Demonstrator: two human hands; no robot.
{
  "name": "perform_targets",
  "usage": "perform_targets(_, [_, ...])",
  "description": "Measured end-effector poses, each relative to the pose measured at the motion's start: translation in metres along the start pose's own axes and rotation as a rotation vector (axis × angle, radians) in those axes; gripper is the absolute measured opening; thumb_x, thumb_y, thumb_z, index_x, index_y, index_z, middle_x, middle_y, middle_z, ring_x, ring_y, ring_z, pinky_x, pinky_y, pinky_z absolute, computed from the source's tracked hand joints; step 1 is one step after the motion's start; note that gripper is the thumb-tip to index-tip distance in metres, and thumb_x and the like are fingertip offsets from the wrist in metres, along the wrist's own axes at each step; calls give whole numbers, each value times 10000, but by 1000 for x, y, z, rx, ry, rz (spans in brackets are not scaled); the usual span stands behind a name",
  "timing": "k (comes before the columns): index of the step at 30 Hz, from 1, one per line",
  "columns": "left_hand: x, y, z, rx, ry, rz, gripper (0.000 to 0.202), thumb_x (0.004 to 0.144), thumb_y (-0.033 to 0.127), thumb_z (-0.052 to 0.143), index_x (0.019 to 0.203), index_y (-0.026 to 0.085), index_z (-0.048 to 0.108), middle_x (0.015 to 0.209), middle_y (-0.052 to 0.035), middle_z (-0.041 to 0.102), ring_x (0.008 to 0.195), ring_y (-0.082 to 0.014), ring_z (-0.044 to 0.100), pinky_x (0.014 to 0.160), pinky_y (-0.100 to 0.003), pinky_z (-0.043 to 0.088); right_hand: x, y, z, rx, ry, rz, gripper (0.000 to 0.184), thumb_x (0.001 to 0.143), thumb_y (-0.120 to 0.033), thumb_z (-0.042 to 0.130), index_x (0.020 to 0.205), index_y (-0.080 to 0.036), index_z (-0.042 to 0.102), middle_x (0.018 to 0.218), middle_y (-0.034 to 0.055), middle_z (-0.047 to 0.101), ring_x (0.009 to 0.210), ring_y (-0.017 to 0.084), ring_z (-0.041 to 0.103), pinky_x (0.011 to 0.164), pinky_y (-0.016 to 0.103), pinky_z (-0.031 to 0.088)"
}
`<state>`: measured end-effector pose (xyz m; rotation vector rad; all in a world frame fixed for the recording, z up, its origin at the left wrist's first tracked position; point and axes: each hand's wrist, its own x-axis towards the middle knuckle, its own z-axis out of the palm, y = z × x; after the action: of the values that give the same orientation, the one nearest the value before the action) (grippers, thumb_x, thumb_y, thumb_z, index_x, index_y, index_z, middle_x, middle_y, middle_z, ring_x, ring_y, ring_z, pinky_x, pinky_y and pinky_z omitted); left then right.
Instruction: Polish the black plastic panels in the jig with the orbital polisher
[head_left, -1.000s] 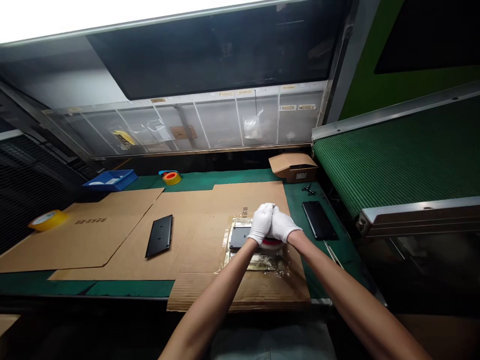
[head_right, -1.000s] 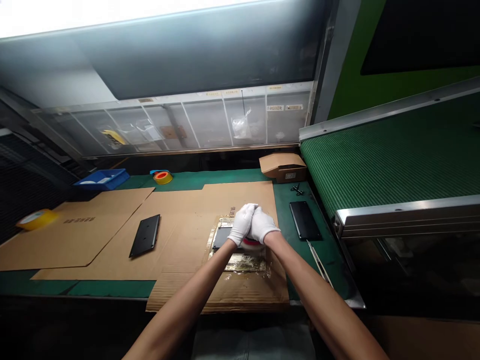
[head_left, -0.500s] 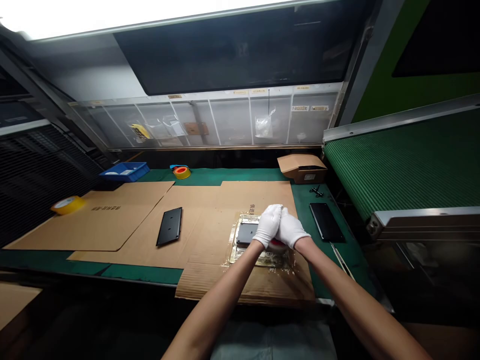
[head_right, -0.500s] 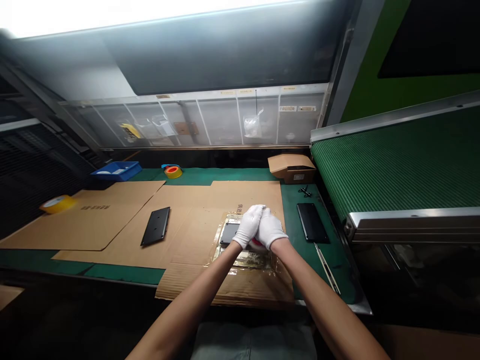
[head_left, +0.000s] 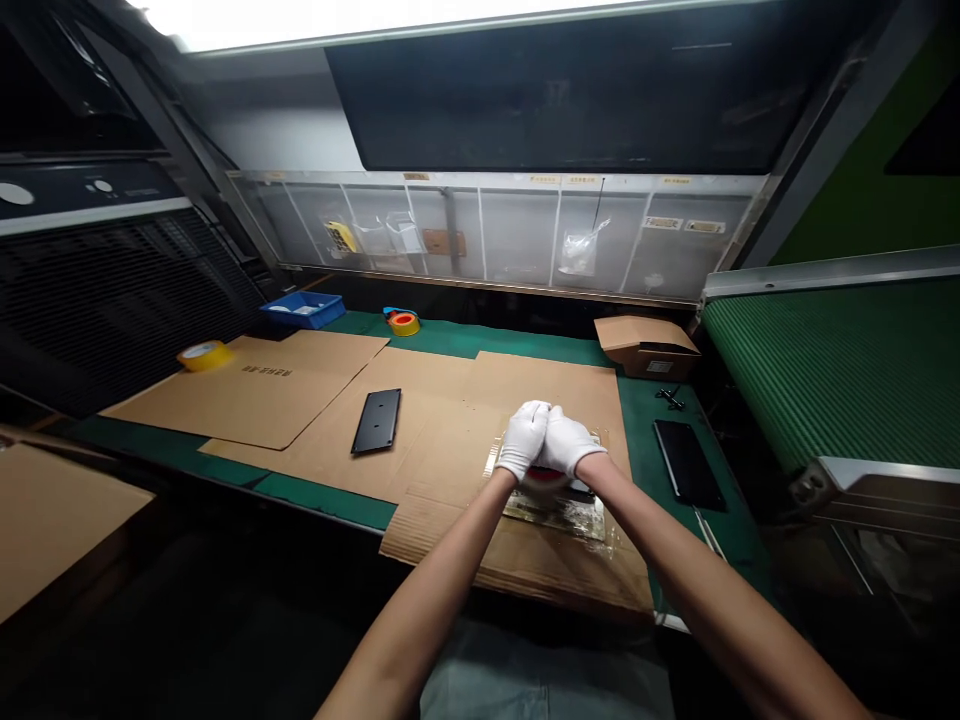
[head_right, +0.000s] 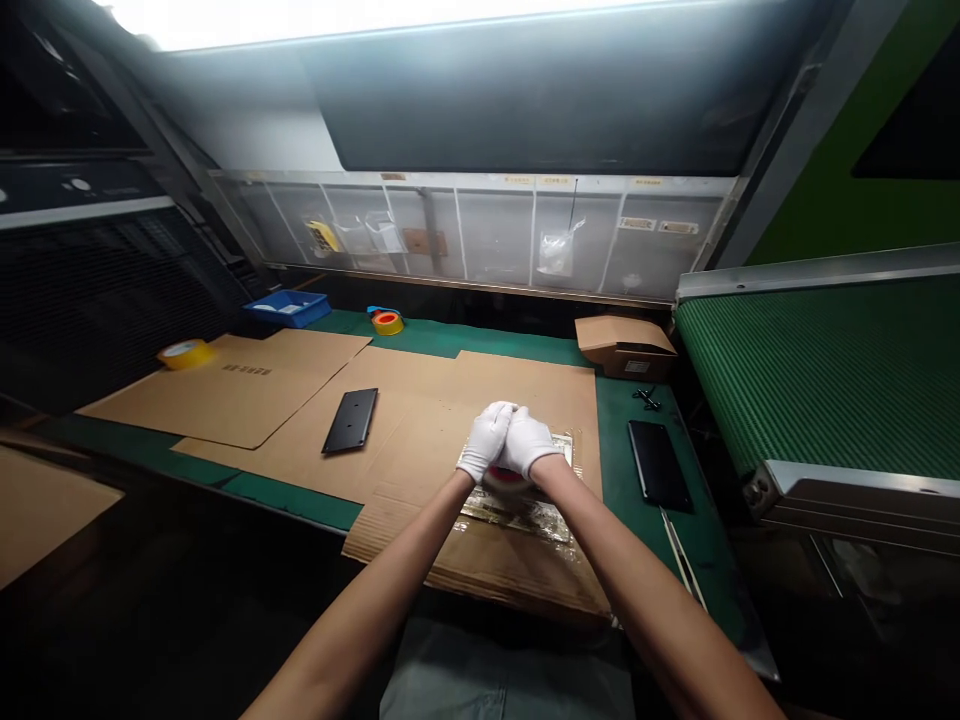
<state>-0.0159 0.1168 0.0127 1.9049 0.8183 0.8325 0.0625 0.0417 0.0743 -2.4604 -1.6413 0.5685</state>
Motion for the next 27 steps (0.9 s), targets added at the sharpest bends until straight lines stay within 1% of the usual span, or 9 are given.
perform_targets(3, [6,-9,-16,-37,67,-33,276,1027,213,462,1017,168,734,1187,-130,779,1181,-248,708,1156,-383,488,16,-18,2,-53,-19,-166,780,795,-350,830,1467,-92,532,1345,224,652,1146,324,729,944,327,560])
perform_targets(8, [1,-17,-35,-104,176,-81,310,1023,227,416,855,223,677,1013,-108,785,1008,-241,732,1032,-400,561,31,-42,11,-102,-1,-189,730,871,-328,752,1489,-29,503,1335,273,652,1148,337,722,958,369,560])
perform_targets(11, [-14,-21,-38,-117,245,-99,298,1039,279,420,914,226,685,1051,-132,782,1015,-258,724,1039,-437,556,27,-47,18,-110,-30,-289,674,843,-354,775,1438,-107,576,1324,223,678,1114,310,733,941,349,572])
perform_targets(13, [-23,-22,-36,-129,286,-92,305,1048,284,409,978,212,697,1107,-140,778,1074,-259,719,1081,-446,538,21,-46,22,-117,-23,-315,612,889,-342,718,1443,-126,574,1329,213,675,1113,302,733,935,355,575])
perform_targets(16, [-33,-19,-27,-135,278,-39,316,1040,249,403,968,196,706,1082,-121,778,1076,-242,723,1084,-421,542,9,-37,29,-129,33,-223,587,942,-270,615,1481,-63,513,1308,252,663,1081,324,739,906,390,577])
perform_targets(19, [-46,-13,-13,-91,229,39,315,1057,268,416,994,204,718,1044,-95,777,1032,-237,731,1033,-407,570,-9,-20,34,-73,25,-194,634,877,-237,684,1462,-60,514,1273,231,679,1072,310,736,913,357,563])
perform_targets(22, [-52,-4,3,-72,199,88,316,1069,271,420,1082,206,729,1137,-101,783,1122,-254,726,1094,-436,549,-26,-7,30,-30,-7,-127,665,864,-247,727,1464,-76,497,1217,202,697,1075,286,733,918,317,545])
perform_targets(25, [-46,5,16,-95,171,93,323,1060,236,415,1115,193,731,1218,-112,775,1207,-262,709,1159,-452,519,-34,-3,20,-67,69,89,487,973,-255,614,1419,-82,525,1200,207,682,1034,284,746,861,324,545])
perform_targets(27, [-45,9,22,-105,176,78,320,1057,231,417,1080,195,735,1165,-121,780,1162,-268,724,1122,-444,546,-37,-3,16,-82,77,130,440,994,-246,586,1403,-89,539,1207,208,675,1040,276,747,855,314,540])
